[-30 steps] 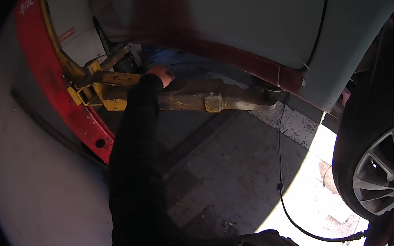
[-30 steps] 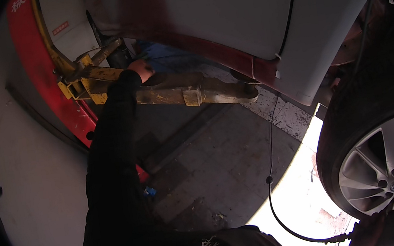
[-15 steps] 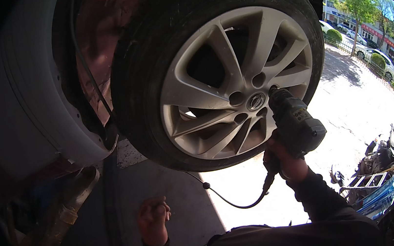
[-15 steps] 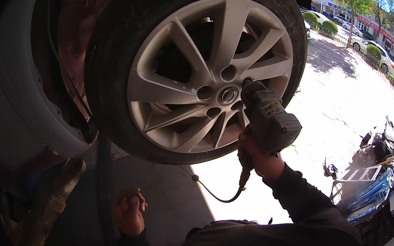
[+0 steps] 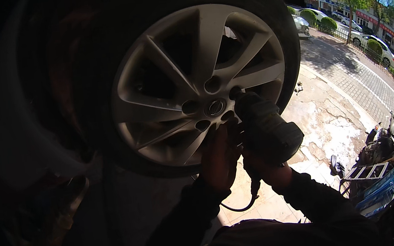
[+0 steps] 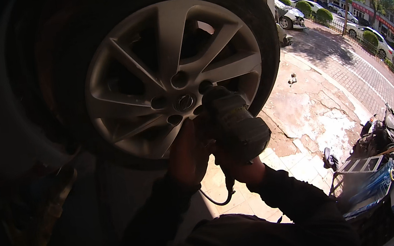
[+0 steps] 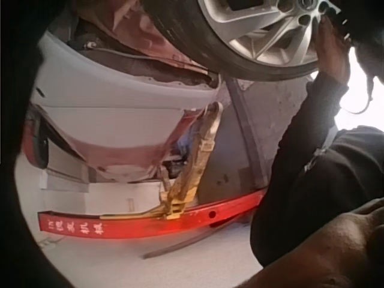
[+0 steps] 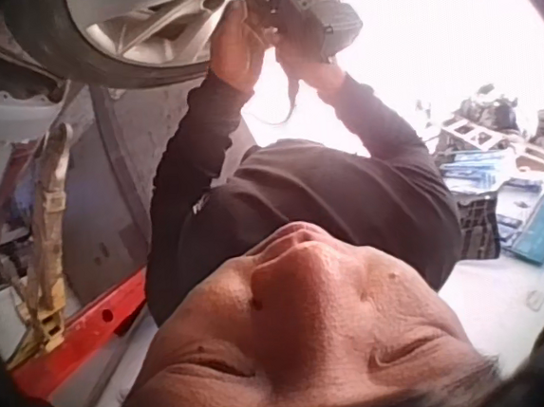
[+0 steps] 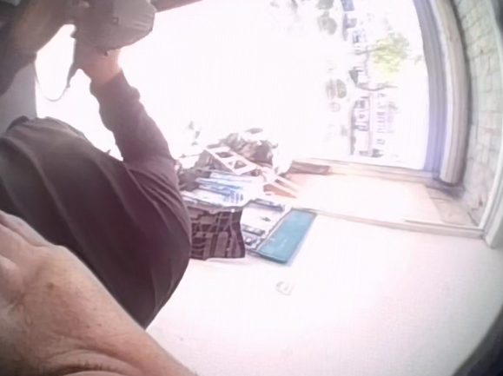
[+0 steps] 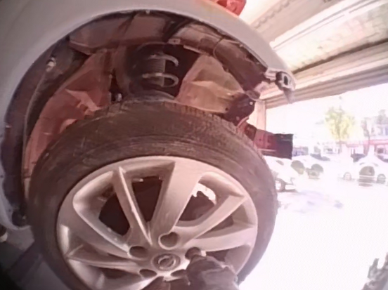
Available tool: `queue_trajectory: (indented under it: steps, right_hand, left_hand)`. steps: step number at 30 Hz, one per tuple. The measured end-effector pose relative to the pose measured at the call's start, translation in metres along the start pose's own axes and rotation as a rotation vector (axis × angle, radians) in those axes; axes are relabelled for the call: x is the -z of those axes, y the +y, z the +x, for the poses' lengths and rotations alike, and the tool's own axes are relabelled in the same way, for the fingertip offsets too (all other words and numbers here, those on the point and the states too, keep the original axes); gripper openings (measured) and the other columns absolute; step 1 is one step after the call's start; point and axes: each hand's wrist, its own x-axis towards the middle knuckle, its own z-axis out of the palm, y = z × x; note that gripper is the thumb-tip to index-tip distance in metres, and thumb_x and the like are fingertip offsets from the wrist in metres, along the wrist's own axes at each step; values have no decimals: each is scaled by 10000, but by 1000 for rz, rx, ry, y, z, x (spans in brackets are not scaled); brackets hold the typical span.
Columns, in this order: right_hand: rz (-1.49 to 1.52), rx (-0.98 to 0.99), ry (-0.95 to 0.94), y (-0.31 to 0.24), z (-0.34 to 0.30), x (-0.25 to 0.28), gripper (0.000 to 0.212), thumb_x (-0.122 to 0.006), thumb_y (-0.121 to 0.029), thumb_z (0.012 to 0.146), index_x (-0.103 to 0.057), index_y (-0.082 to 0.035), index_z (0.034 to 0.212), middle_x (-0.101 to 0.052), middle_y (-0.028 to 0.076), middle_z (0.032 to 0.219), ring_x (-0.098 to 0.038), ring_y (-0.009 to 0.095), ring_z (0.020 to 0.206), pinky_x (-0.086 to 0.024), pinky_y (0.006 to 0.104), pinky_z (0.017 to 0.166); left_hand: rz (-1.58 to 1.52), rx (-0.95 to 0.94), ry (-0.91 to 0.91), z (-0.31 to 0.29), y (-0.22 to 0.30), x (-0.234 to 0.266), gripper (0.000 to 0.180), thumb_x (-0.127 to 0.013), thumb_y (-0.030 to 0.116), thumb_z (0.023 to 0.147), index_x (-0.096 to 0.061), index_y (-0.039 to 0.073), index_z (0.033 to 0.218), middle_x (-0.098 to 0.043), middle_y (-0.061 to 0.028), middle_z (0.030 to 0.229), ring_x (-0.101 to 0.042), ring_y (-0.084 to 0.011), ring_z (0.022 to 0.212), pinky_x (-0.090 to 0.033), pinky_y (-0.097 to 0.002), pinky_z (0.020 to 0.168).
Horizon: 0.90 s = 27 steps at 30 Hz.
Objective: The person retrieves a pneumatic impact wrench and a socket from a tool cart, then uses the wrench to remove the lug nuts from a car tire mounted on a lift. After removing the nuts, the person walks to a cluttered corner and moves several cardboard boxes and plastic bags aside.
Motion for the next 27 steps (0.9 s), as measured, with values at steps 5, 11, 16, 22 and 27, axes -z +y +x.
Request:
queue_trajectory:
  steps: [5,11,16,22,27]
  right_hand:
    - [-901,828,99,40,-2,23,200,-693,-177,1025,-711,-92,1205,-704,37,913,-680,182,822,-550,321,716]
    - [-612,388,-83,70,-18,40,246,-693,-173,1032,-647,-87,1258,-686,23,1001,-673,146,903,-550,293,784]
    - [-856,589,-79,74,-15,50,269,-693,-143,1028,-611,-76,1275,-669,17,1021,-657,130,918,-538,282,789]
    - [-876,766,-70,71,-1,64,239,-698,-136,1022,-643,-78,1247,-670,8,999,-657,124,922,-538,292,791]
    - [-710,537,-82,32,-17,61,259,-685,-161,1025,-642,-91,1271,-670,21,1002,-658,140,886,-537,306,778]
  left_hand:
    - [439,-267,90,18,-15,-17,400,-461,277,1146,-506,49,1472,-620,-68,1373,-600,-188,1262,-494,-346,1081]
    - [563,-209,4,31,-3,-22,288,-499,189,1129,-540,41,1372,-642,-98,1273,-630,-193,1202,-528,-342,1038]
    - [-38,-58,49,41,-6,-32,434,-408,388,1148,-609,37,1304,-677,-138,1271,-643,-270,1230,-530,-414,1065]
    - [-676,75,-19,54,-1,-41,510,-442,481,1121,-659,43,1267,-705,-157,1250,-627,-335,1294,-525,-501,1093]
    - [-741,41,-29,51,-1,-47,476,-471,486,1113,-641,70,1266,-711,-128,1202,-651,-322,1234,-576,-481,1012]
